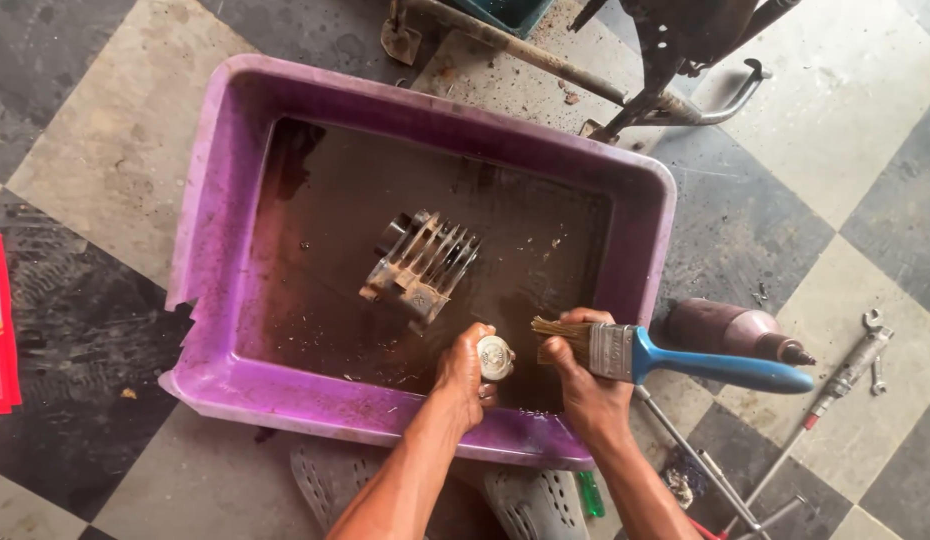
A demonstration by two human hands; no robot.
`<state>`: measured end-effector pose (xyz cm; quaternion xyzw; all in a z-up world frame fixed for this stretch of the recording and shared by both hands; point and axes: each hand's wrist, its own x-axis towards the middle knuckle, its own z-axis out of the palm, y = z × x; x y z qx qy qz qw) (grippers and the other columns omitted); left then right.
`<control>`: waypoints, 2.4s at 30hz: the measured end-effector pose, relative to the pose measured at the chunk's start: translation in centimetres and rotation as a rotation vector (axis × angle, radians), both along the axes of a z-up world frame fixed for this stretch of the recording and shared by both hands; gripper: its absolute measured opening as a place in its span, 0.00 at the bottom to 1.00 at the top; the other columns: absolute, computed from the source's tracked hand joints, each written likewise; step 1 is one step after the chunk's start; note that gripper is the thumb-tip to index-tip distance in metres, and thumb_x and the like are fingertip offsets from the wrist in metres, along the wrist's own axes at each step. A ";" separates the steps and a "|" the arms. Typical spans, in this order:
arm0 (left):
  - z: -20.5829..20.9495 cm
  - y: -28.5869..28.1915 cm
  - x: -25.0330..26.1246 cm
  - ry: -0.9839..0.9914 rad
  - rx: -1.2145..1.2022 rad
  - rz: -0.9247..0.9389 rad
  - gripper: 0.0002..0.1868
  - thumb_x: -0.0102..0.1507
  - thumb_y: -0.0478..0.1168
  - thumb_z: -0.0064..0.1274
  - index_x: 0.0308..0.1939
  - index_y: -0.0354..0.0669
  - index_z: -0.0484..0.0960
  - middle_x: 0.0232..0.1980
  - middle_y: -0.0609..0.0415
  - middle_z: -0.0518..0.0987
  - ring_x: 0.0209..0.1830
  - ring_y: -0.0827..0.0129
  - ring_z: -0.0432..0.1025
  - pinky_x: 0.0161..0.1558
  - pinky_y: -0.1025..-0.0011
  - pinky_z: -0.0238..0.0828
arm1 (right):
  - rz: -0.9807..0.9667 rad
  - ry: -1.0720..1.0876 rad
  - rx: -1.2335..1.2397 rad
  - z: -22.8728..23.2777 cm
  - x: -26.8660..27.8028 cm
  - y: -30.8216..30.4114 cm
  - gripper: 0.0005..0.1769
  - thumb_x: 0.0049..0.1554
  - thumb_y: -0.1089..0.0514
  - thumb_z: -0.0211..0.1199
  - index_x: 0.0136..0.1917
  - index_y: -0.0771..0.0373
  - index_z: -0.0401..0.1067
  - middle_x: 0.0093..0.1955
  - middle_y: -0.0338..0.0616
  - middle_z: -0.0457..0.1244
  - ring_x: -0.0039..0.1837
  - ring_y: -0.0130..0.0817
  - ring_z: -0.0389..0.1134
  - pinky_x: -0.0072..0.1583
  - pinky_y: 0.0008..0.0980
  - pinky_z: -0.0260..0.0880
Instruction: Cleaning a motorcycle engine cylinder and piston using a brush and solvent in a workshop.
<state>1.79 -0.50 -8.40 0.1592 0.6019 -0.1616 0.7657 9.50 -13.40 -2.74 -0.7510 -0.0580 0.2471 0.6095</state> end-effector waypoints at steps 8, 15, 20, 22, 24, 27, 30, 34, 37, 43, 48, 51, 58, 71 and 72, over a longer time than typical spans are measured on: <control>-0.7 -0.3 -0.3 0.001 0.032 -0.007 0.21 0.57 0.58 0.53 0.23 0.46 0.77 0.17 0.56 0.70 0.10 0.72 0.53 0.15 0.72 0.43 | -0.042 0.143 -0.235 0.0 -1.0 1.6 0.20 0.51 0.60 0.74 0.56 0.63 0.75 0.42 0.42 0.72 0.41 0.27 0.72 0.43 0.27 0.75; -0.9 0.0 -0.1 0.056 0.067 -0.011 0.19 0.55 0.56 0.55 0.29 0.44 0.78 0.23 0.54 0.69 0.15 0.69 0.58 0.17 0.69 0.50 | 0.033 0.100 -0.206 0.1 -2.0 2.8 0.18 0.46 0.63 0.77 0.51 0.65 0.77 0.42 0.40 0.73 0.43 0.26 0.74 0.45 0.26 0.77; -1.0 0.2 0.0 0.088 0.056 -0.053 0.21 0.54 0.58 0.55 0.31 0.43 0.79 0.26 0.52 0.70 0.19 0.66 0.60 0.21 0.65 0.55 | 0.193 0.087 -0.355 1.3 -1.5 2.6 0.14 0.47 0.63 0.77 0.48 0.63 0.79 0.41 0.38 0.74 0.44 0.25 0.75 0.49 0.28 0.78; -1.5 0.0 -0.3 0.100 0.056 -0.072 0.22 0.54 0.59 0.55 0.32 0.43 0.79 0.27 0.51 0.70 0.21 0.65 0.61 0.23 0.64 0.57 | 0.223 0.122 -0.423 1.5 -1.4 2.8 0.15 0.46 0.62 0.77 0.48 0.62 0.79 0.41 0.37 0.75 0.44 0.25 0.76 0.50 0.29 0.79; -2.2 -0.5 -0.1 0.094 0.083 -0.075 0.23 0.53 0.59 0.55 0.33 0.41 0.81 0.28 0.50 0.72 0.22 0.63 0.63 0.24 0.63 0.58 | 0.226 0.151 -0.373 1.5 -1.1 3.0 0.16 0.45 0.64 0.78 0.47 0.65 0.78 0.41 0.41 0.74 0.44 0.29 0.74 0.48 0.32 0.78; -2.4 -0.5 0.0 0.096 0.098 -0.075 0.24 0.53 0.59 0.55 0.36 0.40 0.81 0.29 0.48 0.73 0.23 0.62 0.65 0.24 0.62 0.60 | 0.262 0.201 -0.327 1.2 -1.0 3.7 0.27 0.45 0.65 0.75 0.59 0.56 0.76 0.43 0.39 0.73 0.46 0.27 0.73 0.51 0.30 0.77; -0.9 0.2 0.3 0.086 0.051 -0.029 0.25 0.54 0.58 0.54 0.39 0.39 0.80 0.31 0.45 0.75 0.23 0.60 0.68 0.25 0.61 0.64 | 0.193 0.167 -0.194 -0.8 -0.8 3.6 0.17 0.47 0.65 0.74 0.51 0.63 0.77 0.45 0.40 0.74 0.49 0.28 0.76 0.54 0.31 0.79; -1.1 0.2 0.2 0.083 0.026 -0.019 0.25 0.56 0.59 0.51 0.41 0.41 0.80 0.32 0.44 0.77 0.22 0.62 0.69 0.23 0.63 0.64 | 0.104 0.295 -0.173 -0.5 -0.7 3.8 0.16 0.49 0.67 0.74 0.51 0.66 0.76 0.44 0.47 0.73 0.46 0.34 0.74 0.49 0.37 0.78; -2.2 0.2 0.3 0.085 0.038 -0.054 0.24 0.56 0.59 0.52 0.42 0.42 0.80 0.31 0.47 0.74 0.20 0.66 0.64 0.20 0.65 0.58 | 0.268 0.182 -0.237 0.3 -0.2 3.2 0.17 0.47 0.66 0.75 0.51 0.63 0.77 0.47 0.43 0.74 0.51 0.31 0.76 0.54 0.33 0.79; -0.6 0.7 0.7 0.068 0.024 -0.072 0.24 0.58 0.58 0.52 0.39 0.40 0.77 0.27 0.48 0.72 0.18 0.65 0.63 0.18 0.65 0.55 | 0.367 -0.090 -0.342 0.9 0.7 3.5 0.17 0.45 0.61 0.77 0.49 0.62 0.78 0.45 0.42 0.75 0.49 0.31 0.78 0.52 0.34 0.80; -1.6 0.4 0.9 0.101 0.011 -0.060 0.23 0.59 0.60 0.49 0.34 0.43 0.76 0.24 0.50 0.70 0.18 0.67 0.59 0.18 0.67 0.51 | 0.379 -0.207 -0.412 0.0 1.3 4.0 0.16 0.48 0.59 0.76 0.49 0.64 0.77 0.41 0.44 0.74 0.44 0.33 0.77 0.48 0.33 0.78; -2.9 -0.1 0.5 0.071 -0.004 -0.043 0.20 0.60 0.58 0.50 0.33 0.45 0.75 0.24 0.53 0.69 0.18 0.68 0.58 0.17 0.67 0.51 | 0.387 -0.109 -0.274 0.1 0.4 3.4 0.17 0.46 0.60 0.75 0.48 0.64 0.75 0.42 0.44 0.74 0.45 0.32 0.77 0.48 0.32 0.78; -3.2 -1.6 1.0 0.162 0.056 0.005 0.20 0.61 0.58 0.47 0.31 0.46 0.73 0.22 0.56 0.66 0.17 0.68 0.59 0.18 0.66 0.52 | 0.350 -0.185 -0.373 0.0 0.3 3.4 0.09 0.50 0.63 0.69 0.46 0.64 0.77 0.38 0.43 0.73 0.40 0.32 0.76 0.44 0.34 0.77; -5.3 -3.2 0.3 0.203 0.183 -0.033 0.20 0.61 0.54 0.50 0.33 0.38 0.80 0.24 0.54 0.69 0.18 0.67 0.60 0.21 0.66 0.55 | 0.189 -0.118 -0.353 -1.7 -0.7 2.3 0.11 0.47 0.60 0.70 0.45 0.64 0.77 0.40 0.44 0.72 0.42 0.28 0.73 0.46 0.34 0.76; -6.2 -4.1 -0.6 0.199 0.180 -0.021 0.20 0.61 0.54 0.50 0.34 0.38 0.80 0.24 0.54 0.70 0.19 0.66 0.61 0.22 0.65 0.56 | 0.189 -0.104 -0.294 -2.2 -1.1 1.5 0.12 0.47 0.61 0.70 0.45 0.65 0.75 0.40 0.45 0.72 0.43 0.27 0.73 0.47 0.34 0.76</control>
